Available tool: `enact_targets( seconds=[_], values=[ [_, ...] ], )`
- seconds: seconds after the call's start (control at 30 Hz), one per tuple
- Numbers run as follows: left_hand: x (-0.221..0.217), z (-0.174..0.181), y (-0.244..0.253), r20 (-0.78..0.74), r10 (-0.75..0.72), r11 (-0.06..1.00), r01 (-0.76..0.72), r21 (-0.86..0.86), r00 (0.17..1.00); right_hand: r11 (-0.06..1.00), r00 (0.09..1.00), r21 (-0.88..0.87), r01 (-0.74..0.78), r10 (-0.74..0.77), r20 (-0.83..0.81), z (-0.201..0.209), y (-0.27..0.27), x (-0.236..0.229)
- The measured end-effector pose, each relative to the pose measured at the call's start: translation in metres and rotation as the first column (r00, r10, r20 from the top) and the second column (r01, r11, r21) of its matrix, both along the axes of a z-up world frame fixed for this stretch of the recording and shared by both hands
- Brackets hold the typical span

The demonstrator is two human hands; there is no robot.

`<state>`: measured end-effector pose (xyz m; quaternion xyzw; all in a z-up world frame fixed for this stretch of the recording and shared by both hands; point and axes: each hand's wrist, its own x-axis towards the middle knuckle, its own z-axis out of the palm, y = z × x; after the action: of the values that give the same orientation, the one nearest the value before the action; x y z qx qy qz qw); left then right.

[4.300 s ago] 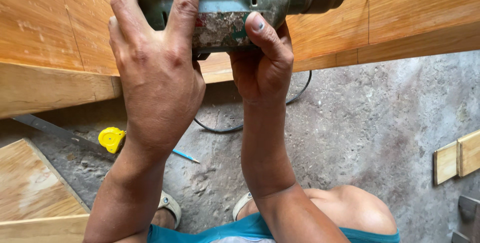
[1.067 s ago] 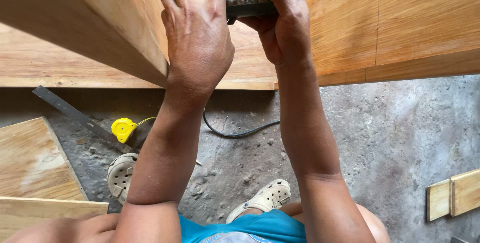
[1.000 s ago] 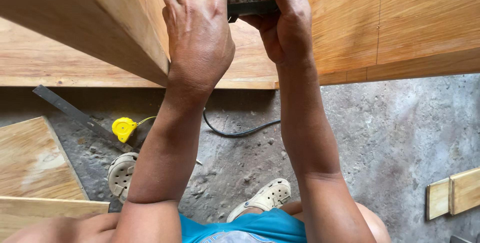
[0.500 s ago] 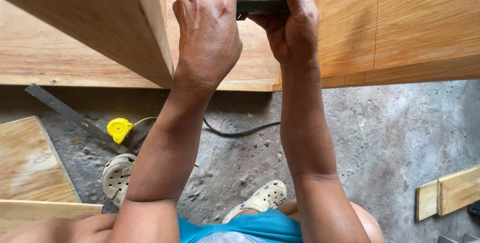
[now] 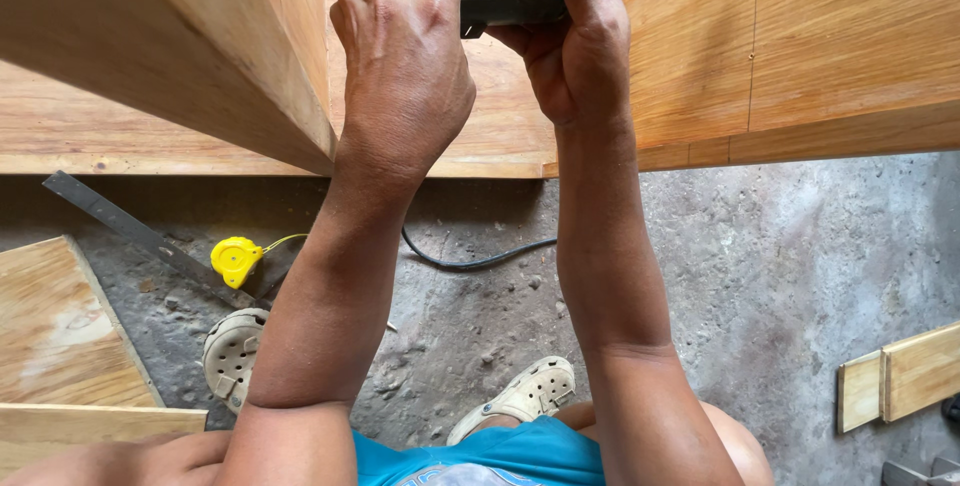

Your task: The person uses a corded electric drill to make holes in a wooden furniture piece. They position the drill at marked spots and operate it to create holes in the wood.

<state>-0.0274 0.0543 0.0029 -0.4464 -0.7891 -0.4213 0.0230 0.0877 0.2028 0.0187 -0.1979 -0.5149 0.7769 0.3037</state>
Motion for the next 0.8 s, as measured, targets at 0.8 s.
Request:
enact_targets(
  seconds=[0.8],
  values=[
    [0.0018, 0.0062, -0.0047, -0.002, -0.009, 1.000, 0.009, -0.014, 1.000, 1.000, 1.000, 0.005, -0.001, 0.001, 0.012, 0.0011, -0.0017, 0.0012]
  ],
)
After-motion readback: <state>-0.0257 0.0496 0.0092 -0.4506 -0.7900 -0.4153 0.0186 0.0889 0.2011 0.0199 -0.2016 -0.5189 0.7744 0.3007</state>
